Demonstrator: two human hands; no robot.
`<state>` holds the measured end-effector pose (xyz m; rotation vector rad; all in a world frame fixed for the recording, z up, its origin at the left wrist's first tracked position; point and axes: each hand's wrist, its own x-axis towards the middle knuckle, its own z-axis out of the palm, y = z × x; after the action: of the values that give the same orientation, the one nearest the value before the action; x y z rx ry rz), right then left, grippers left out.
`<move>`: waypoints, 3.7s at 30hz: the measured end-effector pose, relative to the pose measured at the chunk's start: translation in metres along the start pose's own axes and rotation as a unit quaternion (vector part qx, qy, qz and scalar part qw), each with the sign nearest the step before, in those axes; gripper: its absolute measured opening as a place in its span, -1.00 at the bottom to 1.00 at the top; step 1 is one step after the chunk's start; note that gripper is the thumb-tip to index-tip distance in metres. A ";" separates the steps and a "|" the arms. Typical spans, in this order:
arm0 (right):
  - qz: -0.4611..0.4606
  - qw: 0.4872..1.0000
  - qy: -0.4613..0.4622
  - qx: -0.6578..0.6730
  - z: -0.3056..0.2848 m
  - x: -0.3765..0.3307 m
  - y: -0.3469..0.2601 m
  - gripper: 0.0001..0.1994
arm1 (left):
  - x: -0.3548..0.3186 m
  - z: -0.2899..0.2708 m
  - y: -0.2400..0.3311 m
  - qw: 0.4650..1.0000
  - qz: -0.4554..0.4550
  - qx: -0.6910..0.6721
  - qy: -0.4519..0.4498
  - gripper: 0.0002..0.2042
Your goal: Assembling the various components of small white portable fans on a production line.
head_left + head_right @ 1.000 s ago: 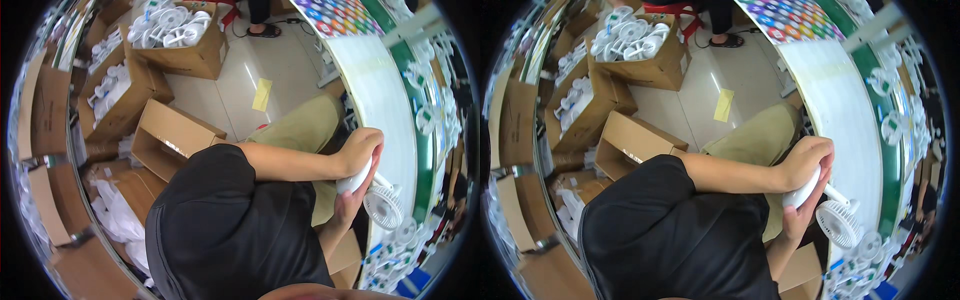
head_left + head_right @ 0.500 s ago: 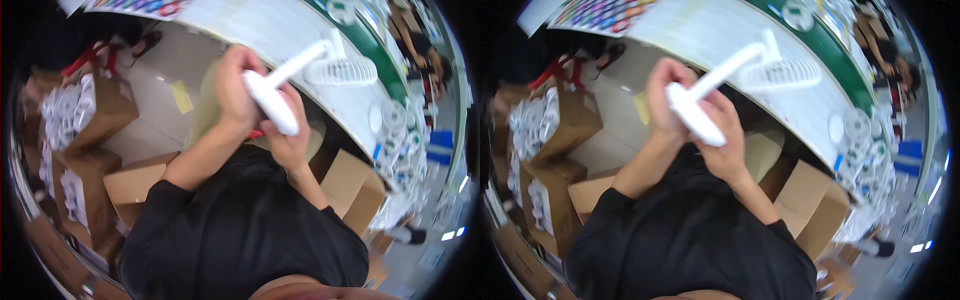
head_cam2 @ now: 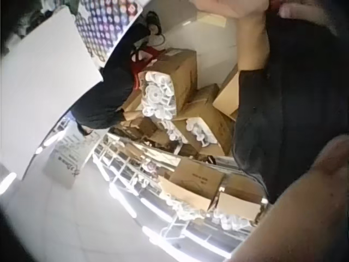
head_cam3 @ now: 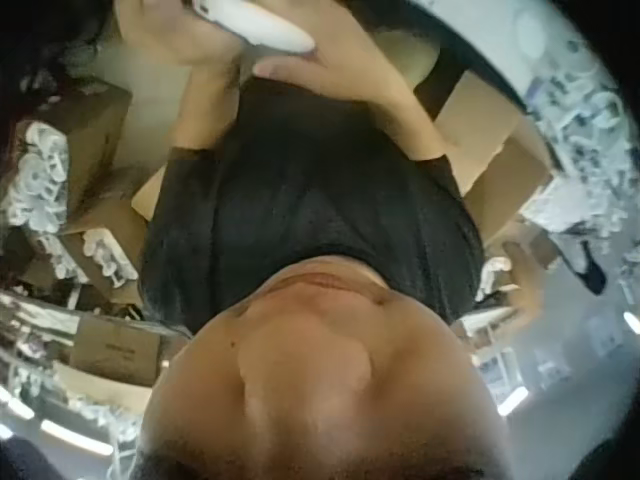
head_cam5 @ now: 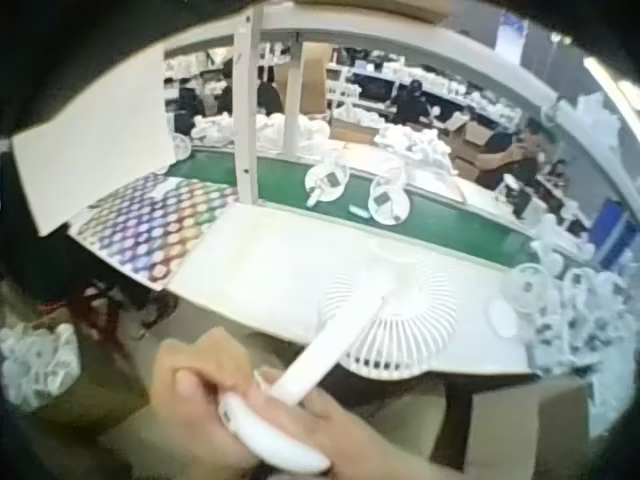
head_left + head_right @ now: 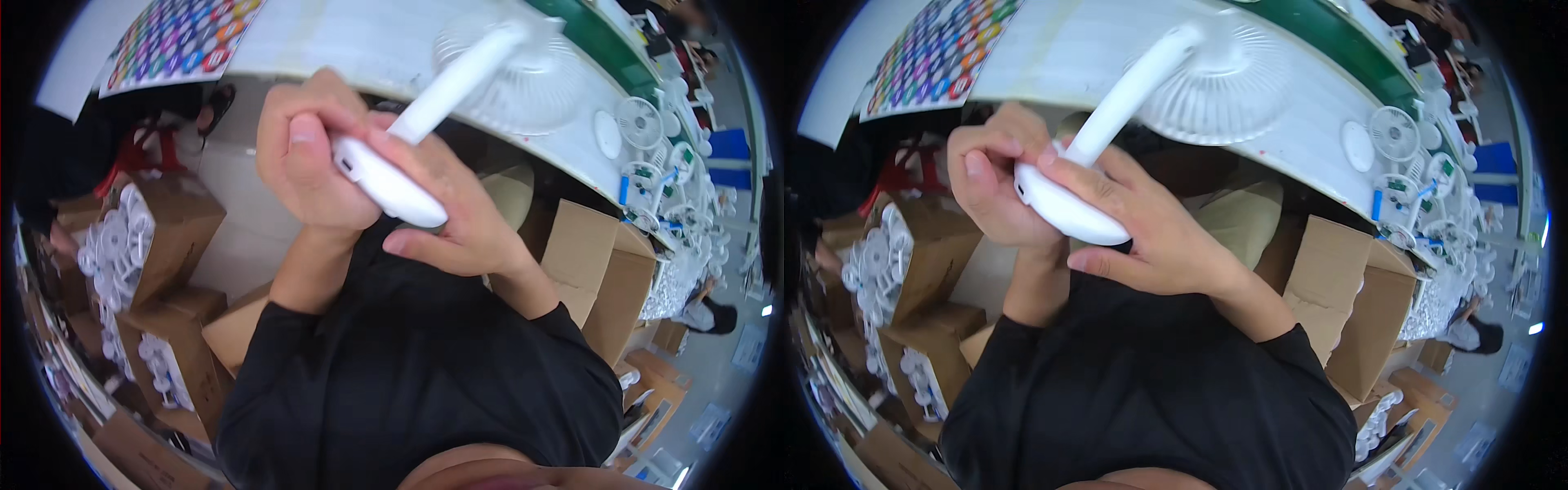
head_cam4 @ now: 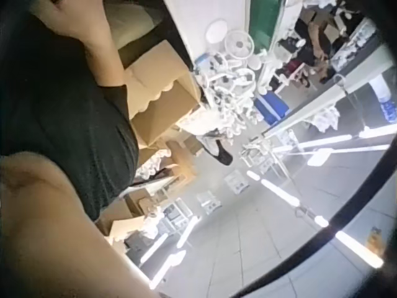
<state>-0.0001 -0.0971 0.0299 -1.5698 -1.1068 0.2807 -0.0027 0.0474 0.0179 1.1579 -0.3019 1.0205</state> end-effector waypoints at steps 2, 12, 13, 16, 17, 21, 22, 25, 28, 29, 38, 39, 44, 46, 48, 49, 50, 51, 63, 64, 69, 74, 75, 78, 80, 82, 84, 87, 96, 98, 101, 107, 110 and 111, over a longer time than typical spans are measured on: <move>-0.013 1.000 0.022 -0.011 -0.007 -0.004 0.005 -0.33 | -0.002 0.004 -0.006 0.999 -0.030 -0.013 -0.005 -0.76; 0.116 0.959 0.226 -0.129 -0.072 -0.040 0.050 -0.63 | -0.011 0.050 -0.094 0.963 -0.264 0.029 -0.054 -0.74; 0.112 0.953 0.244 -0.142 -0.087 -0.048 0.053 -0.64 | -0.008 0.051 -0.106 0.953 -0.280 0.076 -0.081 -0.76; 0.134 0.929 0.298 -0.174 -0.132 -0.084 0.050 -0.67 | -0.008 0.051 -0.136 0.912 -0.348 0.161 -0.148 -0.85; 0.153 0.926 0.300 -0.172 -0.141 -0.093 0.048 -0.67 | -0.012 0.049 -0.142 0.914 -0.339 0.143 -0.173 -0.85; 0.178 0.905 0.321 -0.215 -0.176 -0.117 0.039 -0.68 | -0.023 0.042 -0.152 0.890 -0.235 0.277 -0.276 -0.90; 0.156 0.908 0.324 -0.213 -0.181 -0.122 0.036 -0.68 | -0.025 0.041 -0.152 0.884 -0.229 0.291 -0.285 -0.91; 0.173 0.875 0.379 -0.247 -0.196 -0.132 0.031 -0.68 | -0.025 0.041 -0.150 0.871 -0.215 0.326 -0.298 -0.91; 0.185 0.861 0.376 -0.289 -0.216 -0.132 0.041 -0.66 | -0.025 0.042 -0.150 0.870 -0.173 0.349 -0.303 -0.92; 0.170 0.855 0.371 -0.321 -0.226 -0.124 0.052 -0.65 | -0.025 0.042 -0.149 0.868 -0.134 0.357 -0.318 -0.92; 0.231 0.791 0.341 -0.452 -0.414 -0.013 0.188 -0.60 | -0.020 0.034 -0.148 0.863 -0.158 0.359 -0.318 -0.92; 0.298 0.759 0.337 -0.471 -0.425 -0.005 0.191 -0.59 | -0.019 0.035 -0.147 0.869 -0.163 0.336 -0.326 -0.93; 0.339 0.620 0.301 -0.640 -0.433 0.053 0.209 -0.58 | -0.016 0.043 -0.149 0.859 -0.147 0.366 -0.326 -0.95; 0.240 0.708 0.350 -0.565 -0.409 0.088 0.247 -0.66 | -0.013 0.046 -0.153 0.860 -0.133 0.374 -0.322 -0.96; 0.241 0.793 0.361 -0.428 -0.389 0.106 0.286 -0.68 | -0.012 0.045 -0.154 0.849 -0.144 0.384 -0.334 -0.97; 0.265 0.847 0.367 -0.278 -0.381 0.113 0.302 -0.69 | -0.012 0.044 -0.155 0.832 -0.170 0.397 -0.348 -0.97; 0.234 0.867 0.359 -0.254 -0.378 0.114 0.311 -0.71 | -0.012 0.042 -0.154 0.842 -0.145 0.389 -0.343 -0.98; 0.256 0.867 0.359 -0.234 -0.375 0.112 0.316 -0.71 | -0.013 0.041 -0.154 0.848 -0.142 0.383 -0.338 -0.98; 0.191 0.914 0.321 -0.160 -0.306 0.079 0.078 -0.74 | 0.068 0.082 -0.107 0.926 -0.054 0.253 -0.276 -0.59; 0.189 0.920 0.306 -0.156 -0.294 0.070 0.062 -0.74 | 0.072 0.094 -0.100 0.923 0.016 0.266 -0.277 -0.58; 0.249 0.956 0.110 -0.106 -0.238 0.041 0.014 -0.77 | 0.068 0.115 -0.065 0.887 -0.043 0.242 -0.391 -0.64; 0.246 0.955 0.141 -0.083 -0.194 0.030 -0.002 -0.85 | 0.044 0.100 -0.051 0.925 -0.027 0.187 -0.329 -0.76; 0.246 0.957 0.136 -0.078 -0.183 0.028 -0.003 -0.85 | 0.039 0.098 -0.050 0.923 -0.026 0.197 -0.330 -0.76; 0.014 0.930 0.273 -0.247 -0.149 0.016 -0.001 -0.90 | 0.027 0.099 -0.050 0.957 -0.093 0.175 -0.213 -0.85; -0.064 0.902 0.308 -0.295 -0.135 0.018 0.002 -0.91 | 0.020 0.102 -0.047 0.964 -0.116 0.171 -0.167 -0.88; -0.076 0.900 0.317 -0.290 -0.126 0.022 0.007 -0.91 | 0.016 0.105 -0.043 0.968 -0.181 0.129 -0.121 -0.90; -0.090 0.894 0.330 -0.288 -0.122 0.026 0.011 -0.89 | 0.017 0.103 -0.040 0.964 -0.238 0.083 -0.090 -0.92; -0.028 0.902 0.320 -0.288 -0.123 0.028 0.017 -0.88 | 0.034 0.088 -0.039 0.943 -0.274 0.100 -0.158 -0.92; -0.102 0.868 0.355 -0.331 -0.151 0.021 -0.001 -0.83 | 0.053 0.073 -0.044 0.918 -0.239 0.101 -0.301 -0.84; -0.050 0.891 0.350 -0.285 -0.138 -0.018 -0.011 -0.74 | 0.045 0.076 -0.042 0.935 -0.225 0.118 -0.248 -0.82; 0.069 0.893 0.326 -0.301 -0.105 -0.040 0.004 -0.59 | 0.037 0.079 -0.038 0.947 -0.209 0.133 -0.204 -0.80; 0.109 0.955 0.275 0.009 -0.103 -0.049 0.002 -0.70 | 0.039 0.080 -0.032 0.948 -0.182 0.155 -0.211 -0.81; 0.139 0.929 0.219 0.264 -0.100 -0.050 -0.017 -0.73 | 0.033 0.072 -0.024 0.933 -0.222 0.180 -0.219 -0.81; 0.146 0.929 0.244 0.236 -0.101 -0.049 -0.021 -0.74 | 0.031 0.070 -0.024 0.934 -0.210 0.186 -0.219 -0.82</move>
<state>0.0340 -0.2008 0.0635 -1.2633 -0.3756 0.3074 0.0533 0.0020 0.0539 1.7114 -0.1986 0.4390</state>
